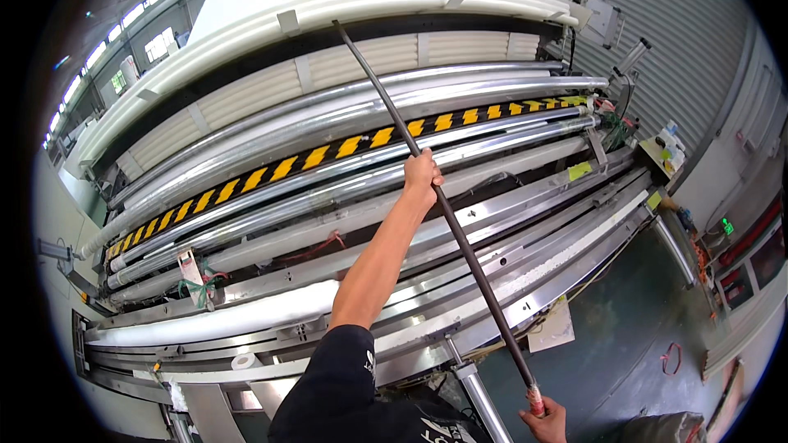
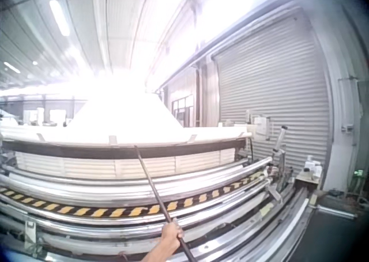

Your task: The person operates a large paper-winding machine, retrieves a bundle of white paper tubes, and manually sorts toilet paper rolls from a rotating conveyor belt onto an output track.

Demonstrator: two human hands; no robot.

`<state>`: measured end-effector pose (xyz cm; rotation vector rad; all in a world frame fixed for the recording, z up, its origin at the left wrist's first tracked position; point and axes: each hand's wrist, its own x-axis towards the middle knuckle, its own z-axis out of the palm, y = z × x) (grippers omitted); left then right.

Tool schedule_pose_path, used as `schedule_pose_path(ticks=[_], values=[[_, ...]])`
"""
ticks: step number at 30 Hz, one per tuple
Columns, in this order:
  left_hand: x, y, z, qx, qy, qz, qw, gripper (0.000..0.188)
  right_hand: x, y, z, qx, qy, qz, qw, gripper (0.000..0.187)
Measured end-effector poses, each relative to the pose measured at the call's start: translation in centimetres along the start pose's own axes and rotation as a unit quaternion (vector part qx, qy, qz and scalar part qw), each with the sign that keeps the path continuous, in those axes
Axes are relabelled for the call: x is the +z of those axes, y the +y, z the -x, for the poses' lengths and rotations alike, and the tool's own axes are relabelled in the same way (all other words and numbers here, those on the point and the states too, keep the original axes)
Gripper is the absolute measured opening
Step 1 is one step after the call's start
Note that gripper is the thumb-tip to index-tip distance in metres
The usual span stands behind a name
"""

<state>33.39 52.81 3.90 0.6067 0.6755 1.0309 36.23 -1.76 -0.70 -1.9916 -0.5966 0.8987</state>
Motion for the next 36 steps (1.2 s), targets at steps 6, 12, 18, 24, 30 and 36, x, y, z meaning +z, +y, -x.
schedule_pose_path(ticks=[6,12,18,24,30,36], values=[[-4.1,-3.6,5.1,-0.022,-0.005,0.082,0.996,0.027,-3.8,5.5,0.8,0.001,0.018,0.116,0.993,0.020],[-12.2,-9.6,24.7,-0.066,-0.041,0.201,0.977,0.035,-13.0,26.1,-1.8,-0.066,0.048,0.367,0.927,0.024],[-26.9,-13.6,43.0,0.042,0.276,0.227,0.933,0.031,-11.0,31.8,-8.5,-0.250,0.138,0.317,0.904,0.018],[-40.8,-14.6,57.2,0.155,0.494,0.224,0.826,0.031,-1.3,26.6,-10.5,-0.317,-0.049,0.272,0.907,0.021],[-47.4,-17.9,61.5,0.115,0.484,0.131,0.858,0.021,3.8,24.2,-12.7,-0.394,-0.146,0.329,0.845,0.019],[-45.3,-23.5,67.4,0.086,0.393,0.075,0.913,0.027,2.5,19.8,-10.6,-0.356,-0.191,0.578,0.709,0.059]])
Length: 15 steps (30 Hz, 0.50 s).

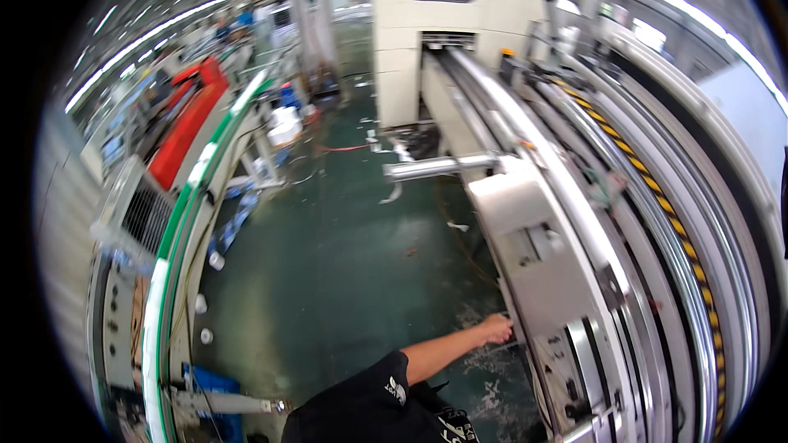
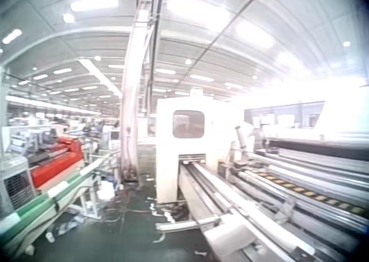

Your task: The person operates a large paper-winding machine, retrieves a bundle of white paper tubes, and manually sorts toilet paper rolls from a rotating conveyor belt onto an output track.

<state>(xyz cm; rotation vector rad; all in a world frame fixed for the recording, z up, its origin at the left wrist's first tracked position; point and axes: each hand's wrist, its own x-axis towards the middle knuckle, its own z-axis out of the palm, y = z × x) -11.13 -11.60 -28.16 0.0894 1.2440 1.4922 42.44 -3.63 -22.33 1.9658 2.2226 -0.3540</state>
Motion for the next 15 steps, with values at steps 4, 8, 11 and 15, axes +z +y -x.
schedule_pose_path(ticks=[4,8,11,15], values=[[-10.6,-5.1,6.7,-0.040,0.107,-0.031,0.993,0.025,-1.8,-2.2,-0.4,-0.101,0.039,0.044,0.993,0.062],[-24.1,-12.0,16.6,-0.216,0.296,-0.342,0.865,0.031,-2.3,-5.4,-1.8,-0.103,0.002,0.029,0.994,0.062],[-30.3,-15.3,27.2,-0.227,0.472,-0.298,0.798,0.027,-2.3,-9.7,-2.5,-0.188,0.023,0.016,0.982,0.060],[-33.9,-16.9,37.5,-0.269,0.499,-0.139,0.812,0.021,-1.2,-17.7,-4.2,-0.247,0.106,0.042,0.962,0.052]])
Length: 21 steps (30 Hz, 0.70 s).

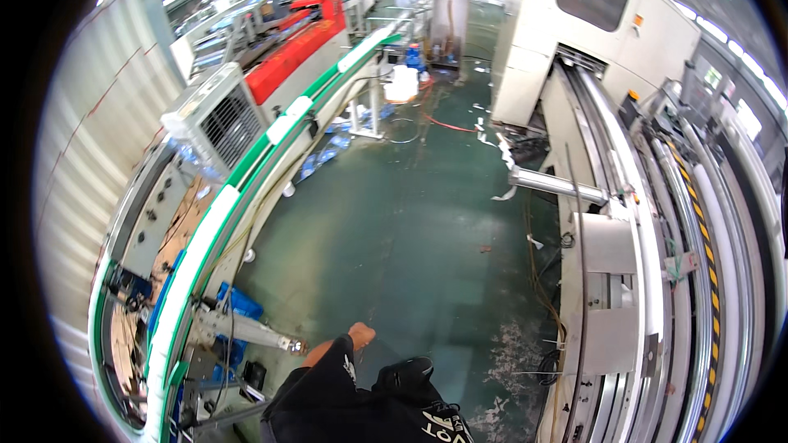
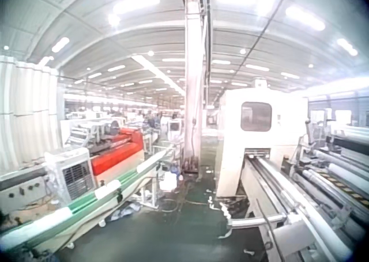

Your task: The person operates a large paper-winding machine, retrieves a bundle of white paper tubes, and manually sorts toilet paper rolls from a rotating conveyor belt onto an output track.

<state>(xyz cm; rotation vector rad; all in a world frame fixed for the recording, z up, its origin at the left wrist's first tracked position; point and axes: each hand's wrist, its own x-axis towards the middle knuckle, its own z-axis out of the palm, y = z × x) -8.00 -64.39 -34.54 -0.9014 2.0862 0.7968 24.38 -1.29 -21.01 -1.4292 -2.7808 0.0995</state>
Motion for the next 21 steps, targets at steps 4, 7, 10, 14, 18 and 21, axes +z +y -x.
schedule_pose_path(ticks=[4,7,10,14,18,21], values=[[-1.5,-8.1,0.4,-0.029,0.033,0.272,0.961,0.017,5.7,-7.3,-3.1,-0.204,0.060,-0.187,0.959,0.038],[1.1,-15.7,5.2,-0.041,0.010,0.455,0.890,0.024,5.2,-17.0,1.2,-0.335,-0.036,-0.119,0.934,0.046],[4.0,-19.6,8.7,-0.051,-0.013,0.470,0.881,0.024,6.1,-21.0,5.9,-0.382,-0.140,-0.221,0.887,0.044],[8.3,-32.2,11.5,-0.123,0.030,0.496,0.859,0.018,11.4,-22.5,13.2,-0.470,-0.244,-0.194,0.826,0.043],[11.5,-39.5,14.9,-0.175,0.035,0.508,0.843,0.012,15.1,-20.4,17.1,-0.516,-0.348,-0.132,0.772,0.047],[13.4,-44.1,18.2,-0.249,0.043,0.602,0.758,0.021,16.1,-19.5,21.1,-0.497,-0.456,-0.029,0.738,0.049]])
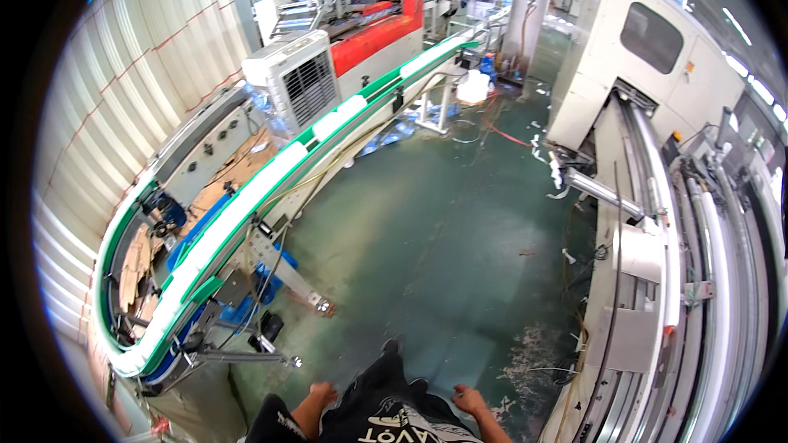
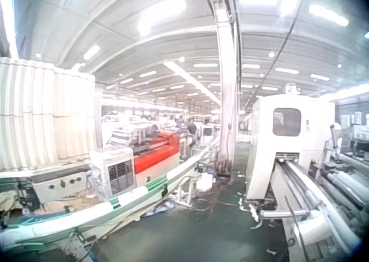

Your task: The person operates a large paper-winding machine, retrieves a bundle of white paper tubes, and manually sorts toilet paper rolls from a rotating conveyor belt onto an output track.

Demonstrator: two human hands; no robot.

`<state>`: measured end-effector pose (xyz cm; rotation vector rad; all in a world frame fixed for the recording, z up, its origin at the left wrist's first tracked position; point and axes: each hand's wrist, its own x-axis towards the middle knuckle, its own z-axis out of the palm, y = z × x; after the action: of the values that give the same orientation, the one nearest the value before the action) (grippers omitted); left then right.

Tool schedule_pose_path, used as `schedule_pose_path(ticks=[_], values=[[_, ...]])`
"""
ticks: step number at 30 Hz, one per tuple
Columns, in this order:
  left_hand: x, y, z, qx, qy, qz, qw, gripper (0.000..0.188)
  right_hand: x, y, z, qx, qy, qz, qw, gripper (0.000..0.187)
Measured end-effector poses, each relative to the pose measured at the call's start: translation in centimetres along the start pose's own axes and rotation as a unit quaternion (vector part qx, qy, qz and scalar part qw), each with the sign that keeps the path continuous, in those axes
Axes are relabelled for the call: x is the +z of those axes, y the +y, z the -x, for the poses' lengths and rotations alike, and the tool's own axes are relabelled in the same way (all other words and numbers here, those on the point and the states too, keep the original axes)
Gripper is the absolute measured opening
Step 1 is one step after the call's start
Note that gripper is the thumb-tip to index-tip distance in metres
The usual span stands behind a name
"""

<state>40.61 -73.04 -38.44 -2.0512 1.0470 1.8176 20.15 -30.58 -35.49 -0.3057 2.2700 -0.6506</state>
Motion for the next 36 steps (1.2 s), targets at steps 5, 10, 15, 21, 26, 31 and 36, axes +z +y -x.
schedule_pose_path(ticks=[5,10,15,21,26,31,36], values=[[-1.9,0.0,-1.2,-0.036,0.002,0.030,0.999,0.022,3.4,0.0,-0.3,0.007,-0.060,0.016,0.998,0.044],[-3.2,5.3,-1.6,0.039,-0.055,0.041,0.997,0.025,5.3,-0.2,-1.9,0.178,-0.067,-0.201,0.961,0.023],[-6.0,10.2,-1.8,0.107,-0.099,0.042,0.988,0.030,6.6,-3.6,-3.2,0.262,-0.049,-0.348,0.899,0.015],[-13.3,8.7,-4.4,0.113,-0.044,0.116,0.986,0.029,10.7,-10.6,-5.2,0.182,-0.024,-0.236,0.954,0.015],[-16.2,3.1,-6.1,0.049,0.007,0.189,0.981,0.016,11.0,-10.8,-10.3,0.054,-0.020,-0.092,0.994,0.020],[-18.7,-4.7,-6.1,0.007,0.085,0.297,0.951,0.014,9.2,-16.6,-12.9,0.121,-0.144,-0.141,0.972,0.011],[-14.2,-6.5,-4.5,0.049,0.015,0.210,0.976,0.017,7.3,-14.9,-17.3,0.082,-0.258,-0.267,0.925,0.011]])
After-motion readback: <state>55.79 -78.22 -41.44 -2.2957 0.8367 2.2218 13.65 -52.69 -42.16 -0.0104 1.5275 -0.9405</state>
